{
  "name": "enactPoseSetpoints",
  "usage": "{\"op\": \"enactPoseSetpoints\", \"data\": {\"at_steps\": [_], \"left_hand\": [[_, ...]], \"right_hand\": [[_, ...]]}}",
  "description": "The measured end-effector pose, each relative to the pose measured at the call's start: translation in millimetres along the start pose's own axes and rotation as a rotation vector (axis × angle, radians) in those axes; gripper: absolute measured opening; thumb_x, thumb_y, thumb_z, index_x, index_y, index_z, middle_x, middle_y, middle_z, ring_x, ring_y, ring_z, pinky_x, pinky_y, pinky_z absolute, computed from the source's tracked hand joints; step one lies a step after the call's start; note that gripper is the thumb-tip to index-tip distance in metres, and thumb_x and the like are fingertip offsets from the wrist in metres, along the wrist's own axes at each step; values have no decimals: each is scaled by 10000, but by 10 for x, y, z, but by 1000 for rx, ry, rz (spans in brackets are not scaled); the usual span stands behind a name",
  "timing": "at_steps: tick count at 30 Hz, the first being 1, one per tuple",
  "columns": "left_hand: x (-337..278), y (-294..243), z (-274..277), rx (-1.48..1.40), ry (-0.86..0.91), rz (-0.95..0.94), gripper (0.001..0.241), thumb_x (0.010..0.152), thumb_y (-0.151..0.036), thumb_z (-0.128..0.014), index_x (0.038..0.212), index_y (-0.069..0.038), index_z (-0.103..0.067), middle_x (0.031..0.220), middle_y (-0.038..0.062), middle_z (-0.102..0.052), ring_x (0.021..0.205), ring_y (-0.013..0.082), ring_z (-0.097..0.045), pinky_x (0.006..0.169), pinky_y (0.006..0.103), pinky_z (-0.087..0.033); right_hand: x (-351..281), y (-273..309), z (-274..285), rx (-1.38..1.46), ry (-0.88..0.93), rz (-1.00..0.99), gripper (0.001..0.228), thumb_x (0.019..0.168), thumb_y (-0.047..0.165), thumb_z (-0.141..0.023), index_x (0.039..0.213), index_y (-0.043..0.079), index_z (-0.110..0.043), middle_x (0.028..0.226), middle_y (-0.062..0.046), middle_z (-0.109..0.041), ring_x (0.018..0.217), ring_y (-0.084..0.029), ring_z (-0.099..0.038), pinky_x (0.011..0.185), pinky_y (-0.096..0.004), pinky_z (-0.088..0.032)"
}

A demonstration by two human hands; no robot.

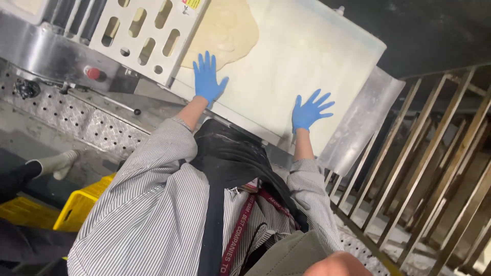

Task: Flattening dough using a commercial dough sheeter machine in a bakery.

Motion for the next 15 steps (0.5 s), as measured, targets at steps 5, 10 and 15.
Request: {"op": "enactPoseSetpoints", "data": {"at_steps": [5, 10, 15], "left_hand": [[-226, -505, -190, 47, 174, -35, 972, 940, -609, -580, 1608, 11, -241, 1701, 233, -92, 1558, 474, -16, 1253, 620, -16], [-506, -531, -431, -590, 99, -91, 503, 974, -433, -638, 1362, -115, -669, 1537, 192, -527, 1363, 347, -535, 1124, 433, -428], [-1006, 211, -258, -661, -111, 355, 275, 955, -328, -669, 1063, -109, -796, 953, 106, -769, 807, 199, -730, 757, 335, -572]], "right_hand": [[322, -44, 78, 40, 59, 55, 897, 1022, 597, -477, 1666, 60, -158, 1690, -303, 50, 1504, -594, 130, 1113, -810, 92], [659, 382, -383, 362, -12, 234, 735, 1053, 487, -577, 1612, 66, -350, 1733, -233, -149, 1597, -465, 0, 1277, -611, -6], [597, 673, -341, 992, -79, 6, 708, 946, 246, -713, 1528, -6, -399, 1608, -230, -384, 1468, -381, -374, 1210, -472, -314]]}}
Point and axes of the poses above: each hand's wrist, its own x-axis towards the middle knuckle, its own z-axis out of the back of the hand, y = z × x, the point moved 3 cm from there along x, towards the middle knuckle
